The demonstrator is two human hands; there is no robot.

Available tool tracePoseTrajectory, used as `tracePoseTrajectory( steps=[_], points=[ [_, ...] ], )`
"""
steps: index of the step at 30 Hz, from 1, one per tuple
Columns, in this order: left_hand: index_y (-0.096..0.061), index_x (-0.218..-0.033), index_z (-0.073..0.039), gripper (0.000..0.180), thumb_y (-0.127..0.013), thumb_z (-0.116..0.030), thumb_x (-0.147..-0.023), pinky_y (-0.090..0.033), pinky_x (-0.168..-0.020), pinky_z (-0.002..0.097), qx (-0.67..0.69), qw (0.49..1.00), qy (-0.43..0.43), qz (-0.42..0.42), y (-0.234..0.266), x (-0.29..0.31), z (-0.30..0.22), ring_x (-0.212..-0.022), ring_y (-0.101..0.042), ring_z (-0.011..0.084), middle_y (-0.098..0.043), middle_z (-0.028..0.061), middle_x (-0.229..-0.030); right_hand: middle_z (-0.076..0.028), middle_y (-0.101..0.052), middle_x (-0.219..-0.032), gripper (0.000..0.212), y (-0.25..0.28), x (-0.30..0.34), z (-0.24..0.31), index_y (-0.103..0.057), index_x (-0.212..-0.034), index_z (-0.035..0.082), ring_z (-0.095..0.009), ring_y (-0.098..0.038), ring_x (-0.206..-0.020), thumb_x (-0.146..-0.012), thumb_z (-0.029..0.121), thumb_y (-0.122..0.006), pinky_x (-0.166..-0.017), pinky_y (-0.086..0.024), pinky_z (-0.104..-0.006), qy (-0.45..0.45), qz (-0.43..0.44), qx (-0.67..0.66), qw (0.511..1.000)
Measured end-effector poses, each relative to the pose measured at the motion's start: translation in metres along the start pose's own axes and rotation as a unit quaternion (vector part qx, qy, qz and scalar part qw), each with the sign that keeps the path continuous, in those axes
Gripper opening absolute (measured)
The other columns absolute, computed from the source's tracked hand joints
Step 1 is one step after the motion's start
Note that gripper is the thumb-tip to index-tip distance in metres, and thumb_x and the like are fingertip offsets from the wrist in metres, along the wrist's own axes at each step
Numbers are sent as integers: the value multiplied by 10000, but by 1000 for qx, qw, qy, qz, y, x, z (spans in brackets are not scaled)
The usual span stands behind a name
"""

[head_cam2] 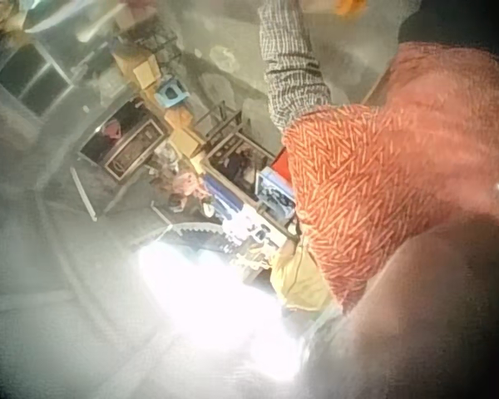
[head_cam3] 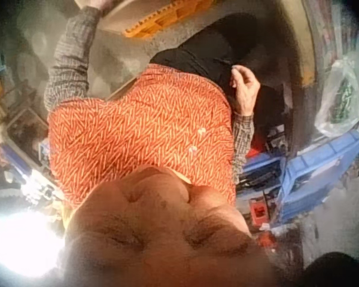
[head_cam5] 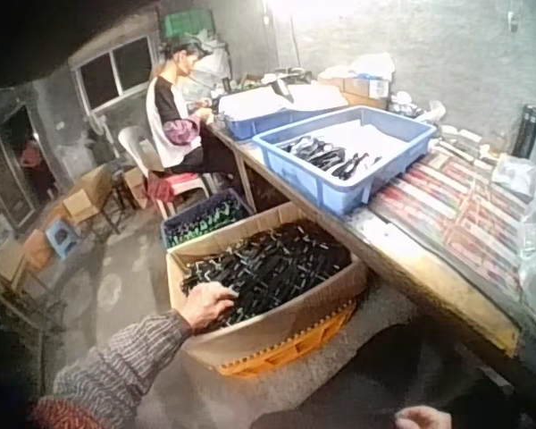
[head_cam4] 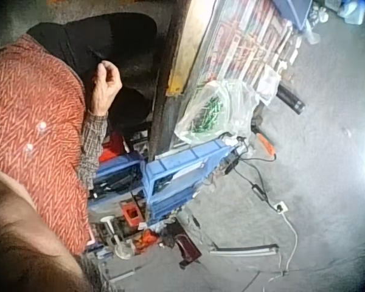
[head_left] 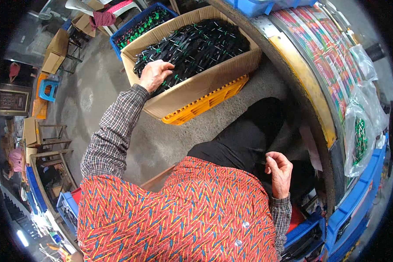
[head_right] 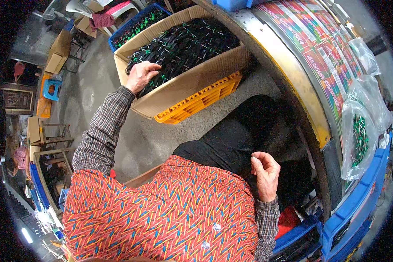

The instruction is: The person assembles components by inserting small pins into black plastic parts by hand, then places the assembled pieces into a cardboard box.

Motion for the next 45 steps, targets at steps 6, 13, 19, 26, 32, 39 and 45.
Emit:
tracePoseTrajectory(
  steps=[6, 13, 19, 26, 32, 39, 45],
  points=[
    [-653, -928, -53, 204, -724, -131, -754, -491, -699, 348, -39, 998, 2, -58, 9, 12, -6, -747, -592, 251, -585, 99, -855, -3, -599, -743, 126, 2, -1, -2, -645, -953, -20, -56, -512, -606, -884, 84, -632, -541, -419, -211, -4, -2, 2, 1000],
    [-648, -872, -87, 145, -713, -147, -758, -463, -762, 404, -117, 989, -16, -90, 3, 24, -10, -870, -558, 295, -549, 95, -829, 2, -608, -762, 130, 9, 0, -6, -649, -960, -11, -52, -523, -629, -882, 92, -637, -553, -430, -207, 1, -8, -19, 1000],
    [-667, -908, -61, 108, -667, -72, -801, -464, -736, 389, -41, 992, 4, -118, -6, 32, 13, -824, -579, 297, -571, 115, -821, 14, -627, -778, 148, 10, 2, -3, -655, -954, -4, -40, -539, -628, -873, 118, -661, -559, -449, -198, 3, -7, -13, 1000],
    [-652, -960, -73, 142, -629, -81, -821, -459, -797, 408, -66, 993, 17, -101, -5, 31, -1, -892, -569, 331, -575, 131, -884, 9, -620, -746, 147, 14, 8, 5, -651, -943, -5, -48, -544, -610, -877, 126, -654, -545, -445, -200, 15, -14, -7, 1000],
    [-656, -966, -93, 168, -661, -123, -801, -473, -778, 404, -55, 988, -7, -144, 33, 1, -55, -896, -579, 315, -579, 114, -885, 14, -610, -728, 143, 20, 16, 20, -649, -931, -14, -40, -529, -597, -875, 118, -654, -534, -421, -199, 48, -32, 3, 998],
    [-670, -942, -70, 130, -643, -108, -821, -495, -753, 387, -31, 961, -165, -221, 95, -96, -144, -864, -610, 300, -604, 119, -892, 3, -616, -714, 146, 24, 13, 13, -656, -927, -16, -47, -537, -595, -864, 116, -662, -527, -434, -209, 52, -43, 22, 997],
    [-693, -924, -77, 137, -618, -155, -841, -491, -747, 383, -87, 939, -209, -259, 123, -185, -209, -850, -621, 284, -633, 113, -869, -5, -624, -725, 149, 30, 10, 12, -655, -926, -22, -53, -545, -593, -863, 113, -663, -527, -444, -206, 47, -52, 26, 997]
  ],
)
Point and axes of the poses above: each hand's wrist, its own x-axis away from the middle knuckle, its own y-axis out of the back of the hand, z = x × y, the point moved 5 cm from there along -x, towards the middle knuckle
